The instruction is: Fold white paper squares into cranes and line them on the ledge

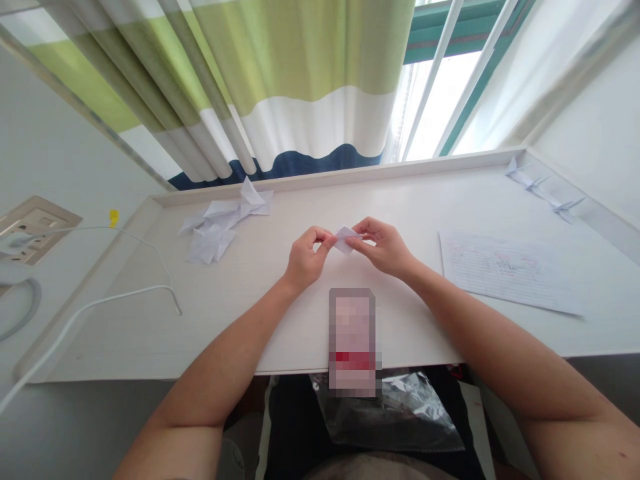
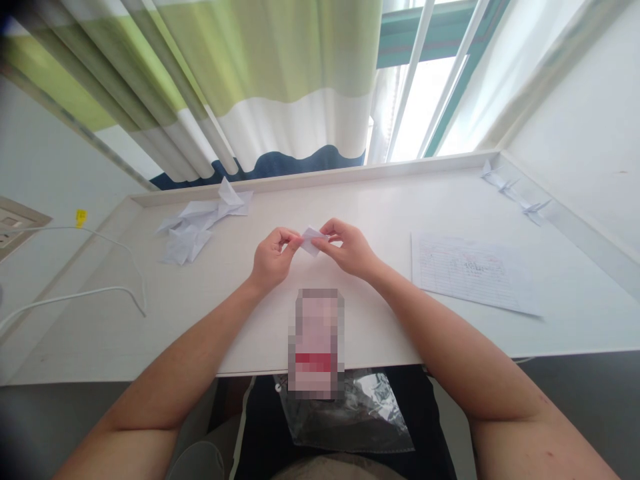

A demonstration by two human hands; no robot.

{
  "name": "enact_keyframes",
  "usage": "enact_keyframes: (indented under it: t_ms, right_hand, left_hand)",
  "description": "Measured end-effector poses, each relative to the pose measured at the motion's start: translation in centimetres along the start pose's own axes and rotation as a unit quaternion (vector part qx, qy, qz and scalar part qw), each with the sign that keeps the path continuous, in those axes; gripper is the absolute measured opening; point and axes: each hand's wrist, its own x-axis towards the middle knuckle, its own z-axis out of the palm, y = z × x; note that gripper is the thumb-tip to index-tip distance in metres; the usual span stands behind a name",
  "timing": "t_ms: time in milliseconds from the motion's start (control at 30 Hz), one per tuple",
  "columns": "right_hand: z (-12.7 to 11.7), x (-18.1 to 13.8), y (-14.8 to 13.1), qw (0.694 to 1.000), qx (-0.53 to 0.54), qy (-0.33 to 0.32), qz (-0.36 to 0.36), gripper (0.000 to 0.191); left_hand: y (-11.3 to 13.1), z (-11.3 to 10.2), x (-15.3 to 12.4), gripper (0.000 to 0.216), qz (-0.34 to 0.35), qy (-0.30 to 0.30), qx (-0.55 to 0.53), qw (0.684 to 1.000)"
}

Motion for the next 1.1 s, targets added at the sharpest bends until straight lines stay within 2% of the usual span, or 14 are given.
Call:
enact_keyframes:
  t_ms: [133, 333, 500, 667, 800, 900, 1100]
  right_hand:
    - [0.21, -0.05, -0.22, 0.999, 0.015, 0.029, -0.003, 0.048]
    - [-0.03, -0.02, -0.72, 1.000, 0.024, 0.016, -0.002, 0.050]
    - [-0.07, 0.11, -0.24, 0.998, 0.034, 0.010, 0.045, 0.053]
    - [0.49, 0.10, 0.07, 0.996, 0.050, 0.068, 0.000, 0.045]
    - [0.61, -0.02, -0.20, 0.998, 0.052, 0.039, 0.009, 0.050]
    - [0.51, -0.07, -0.44, 0.997, 0.061, -0.009, 0.045, 0.053]
    - [0.23, -0.08, -0.83, 0.996, 0.068, -0.004, 0.060, 0.059]
  left_hand:
    - [-0.22, 0.13, -0.12, 0.046, -0.004, -0.001, -0.022, 1.000]
    - [-0.31, 0.18, -0.27, 0.037, -0.037, -0.002, -0.049, 0.998]
    - [-0.55, 0.42, -0.20, 0.044, -0.089, 0.016, -0.095, 0.991]
    - [-0.44, 0.47, 0.04, 0.050, -0.120, 0.031, -0.112, 0.986]
    - [-0.06, 0.49, 0.06, 0.052, -0.119, 0.027, -0.128, 0.984]
    - [0.03, 0.51, -0.02, 0.052, -0.124, 0.012, -0.145, 0.982]
    - [-0.30, 0.12, 0.09, 0.051, -0.134, -0.066, -0.117, 0.982]
